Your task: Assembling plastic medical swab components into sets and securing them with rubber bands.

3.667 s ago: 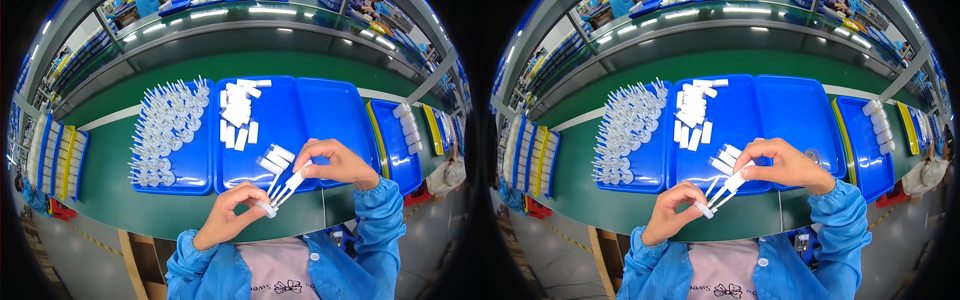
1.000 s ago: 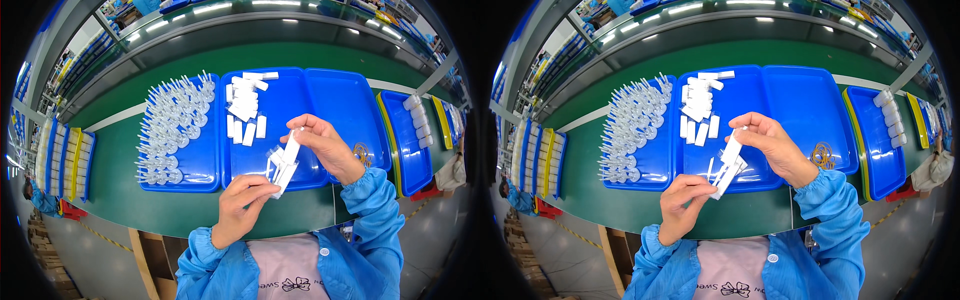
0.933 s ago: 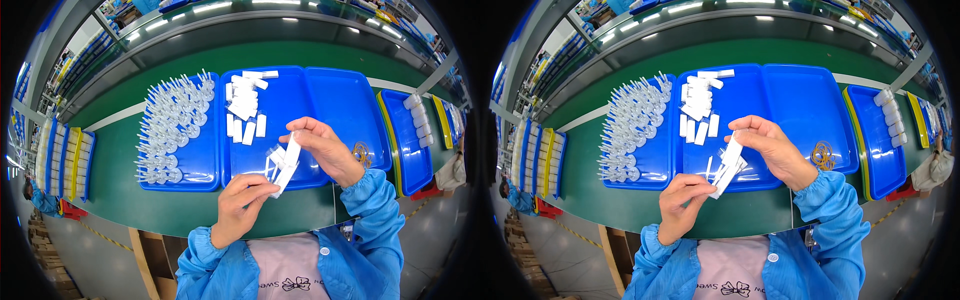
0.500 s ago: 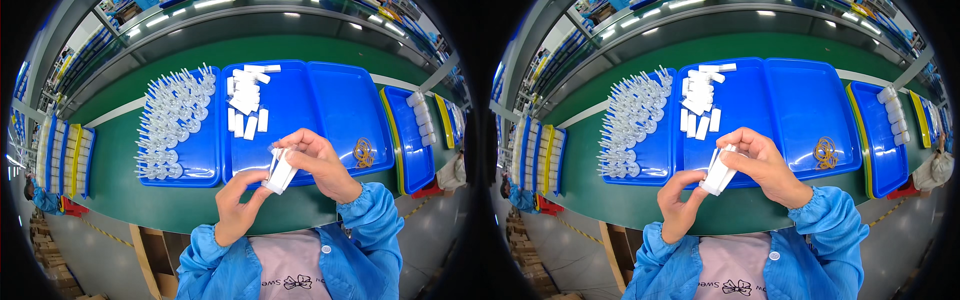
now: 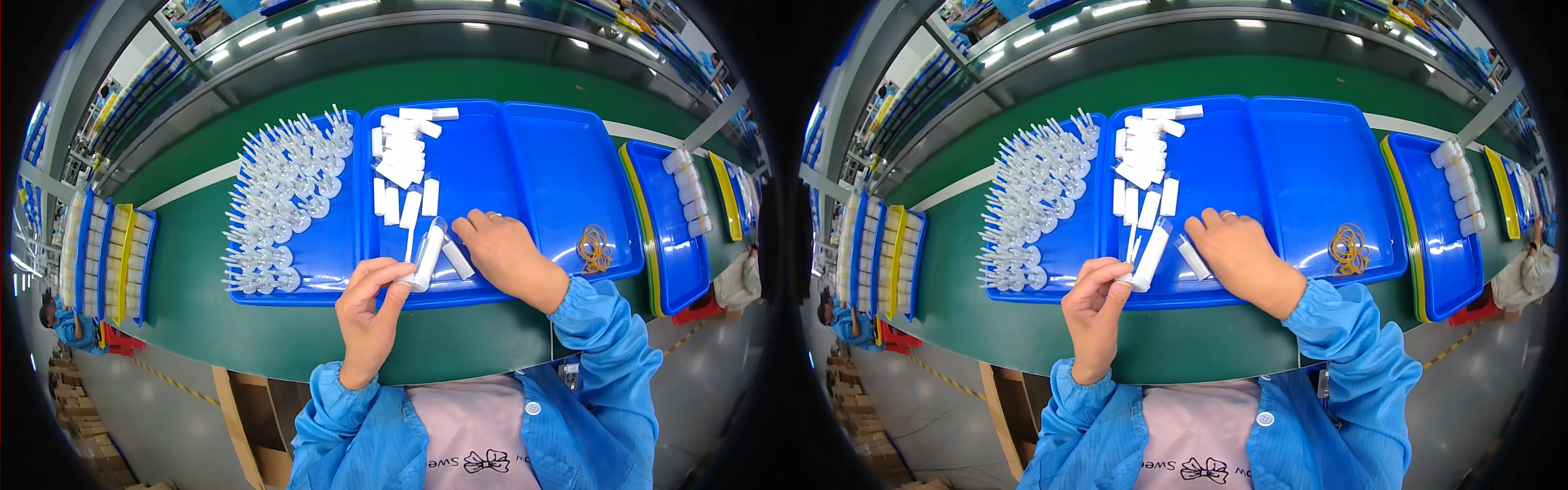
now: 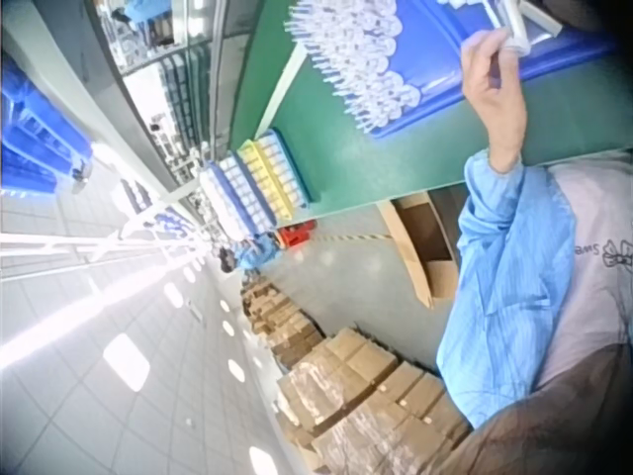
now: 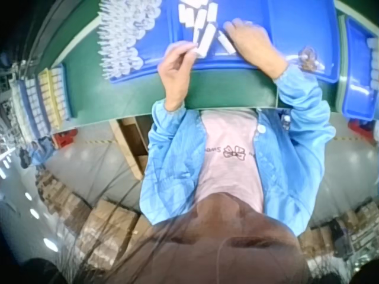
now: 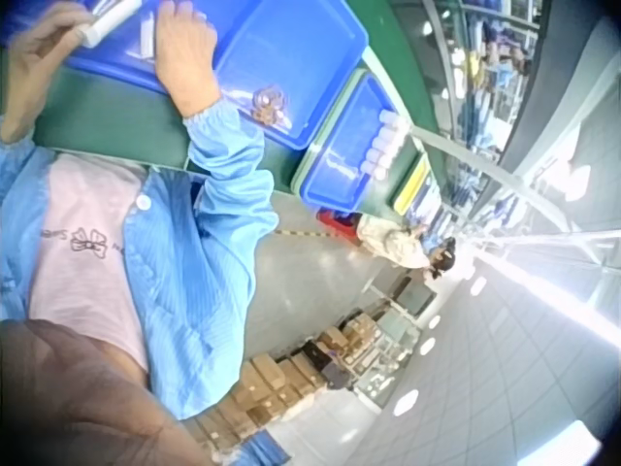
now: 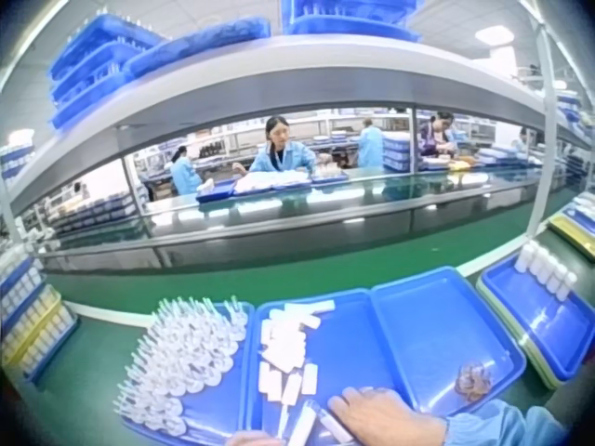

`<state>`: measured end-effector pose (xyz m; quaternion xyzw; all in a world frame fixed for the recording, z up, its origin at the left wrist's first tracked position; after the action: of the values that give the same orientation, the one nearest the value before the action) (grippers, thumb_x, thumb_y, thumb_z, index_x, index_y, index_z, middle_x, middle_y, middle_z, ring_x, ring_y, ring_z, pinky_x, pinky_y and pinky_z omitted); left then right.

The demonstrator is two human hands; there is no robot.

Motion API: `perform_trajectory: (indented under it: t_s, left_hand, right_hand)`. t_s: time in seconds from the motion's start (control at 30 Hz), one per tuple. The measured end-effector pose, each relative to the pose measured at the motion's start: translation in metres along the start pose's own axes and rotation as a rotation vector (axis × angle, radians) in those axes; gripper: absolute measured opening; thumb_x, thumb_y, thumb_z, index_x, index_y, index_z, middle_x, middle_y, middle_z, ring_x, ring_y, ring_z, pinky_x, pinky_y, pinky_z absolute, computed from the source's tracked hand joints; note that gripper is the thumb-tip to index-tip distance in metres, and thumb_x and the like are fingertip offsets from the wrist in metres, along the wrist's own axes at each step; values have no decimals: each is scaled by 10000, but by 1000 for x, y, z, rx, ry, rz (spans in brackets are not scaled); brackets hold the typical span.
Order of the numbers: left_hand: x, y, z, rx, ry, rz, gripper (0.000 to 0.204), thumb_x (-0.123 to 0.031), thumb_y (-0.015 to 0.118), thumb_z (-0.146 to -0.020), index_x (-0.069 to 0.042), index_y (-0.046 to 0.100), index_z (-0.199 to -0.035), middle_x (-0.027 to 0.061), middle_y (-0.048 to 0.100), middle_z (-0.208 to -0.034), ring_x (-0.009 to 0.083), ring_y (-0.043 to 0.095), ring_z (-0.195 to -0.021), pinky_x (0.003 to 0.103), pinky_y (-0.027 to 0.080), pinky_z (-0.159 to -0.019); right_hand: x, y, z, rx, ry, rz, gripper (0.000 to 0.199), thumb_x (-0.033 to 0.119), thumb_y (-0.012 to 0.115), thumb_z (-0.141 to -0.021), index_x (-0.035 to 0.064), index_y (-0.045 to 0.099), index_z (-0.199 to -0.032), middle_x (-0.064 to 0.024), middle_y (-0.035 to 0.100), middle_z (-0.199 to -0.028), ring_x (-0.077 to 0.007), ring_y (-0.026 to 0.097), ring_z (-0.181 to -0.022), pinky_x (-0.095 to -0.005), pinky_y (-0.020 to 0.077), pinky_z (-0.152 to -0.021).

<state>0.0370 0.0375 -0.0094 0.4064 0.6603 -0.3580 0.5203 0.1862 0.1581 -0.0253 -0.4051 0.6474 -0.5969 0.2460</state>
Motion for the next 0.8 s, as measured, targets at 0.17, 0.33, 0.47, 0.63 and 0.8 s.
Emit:
perform_trajectory:
  t_s: [0.17,0.33,0.47,0.63,0.8]
  left_hand:
    - [-11,1,4,86,87,-103,150,4,641,-860,25,679,-1005,87,578,-1010,140,565,-904,240,458,-771]
    - [-33,21,12,154,182,-203,162,34,656,-830,-22,716,-970,90,604,-930,159,586,-826,243,463,-709]
    - [-37,35,11,185,271,-230,175,34,657,-832,-38,723,-978,82,603,-918,150,590,-762,243,464,-654]
    - [-39,40,7,189,281,-253,180,30,660,-829,-41,724,-981,81,601,-913,147,590,-756,243,462,-644]
    - [-40,41,9,200,269,-256,230,56,661,-783,-52,718,-979,83,608,-892,205,592,-784,292,465,-660]
  right_hand:
    - [-17,-27,-4,-334,28,-350,385,13,619,-760,70,522,-1129,-141,576,-917,-289,632,-817,-379,520,-629]
    - [-41,-23,-6,-180,552,-1794,287,104,639,-881,78,524,-1143,-31,593,-977,-133,618,-900,-310,528,-815]
    - [-33,-14,-3,-148,578,-1940,296,110,623,-884,68,513,-1156,-36,573,-954,-143,605,-888,-445,532,-901]
    - [-23,-22,-2,-146,554,-1889,300,112,624,-883,67,511,-1158,-38,568,-937,-147,609,-884,-428,532,-893]
    - [-22,-29,0,-153,505,-1815,293,113,662,-868,63,526,-1123,-41,613,-974,-126,591,-937,-280,479,-824]
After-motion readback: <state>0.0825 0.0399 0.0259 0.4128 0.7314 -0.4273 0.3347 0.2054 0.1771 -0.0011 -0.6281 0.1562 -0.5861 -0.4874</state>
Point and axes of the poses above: each hand's wrist, its own z-axis away from the middle knuckle, its own y-axis out of the palm, x = y × z, the point moved 6 cm from there along -z, towards the middle knuckle
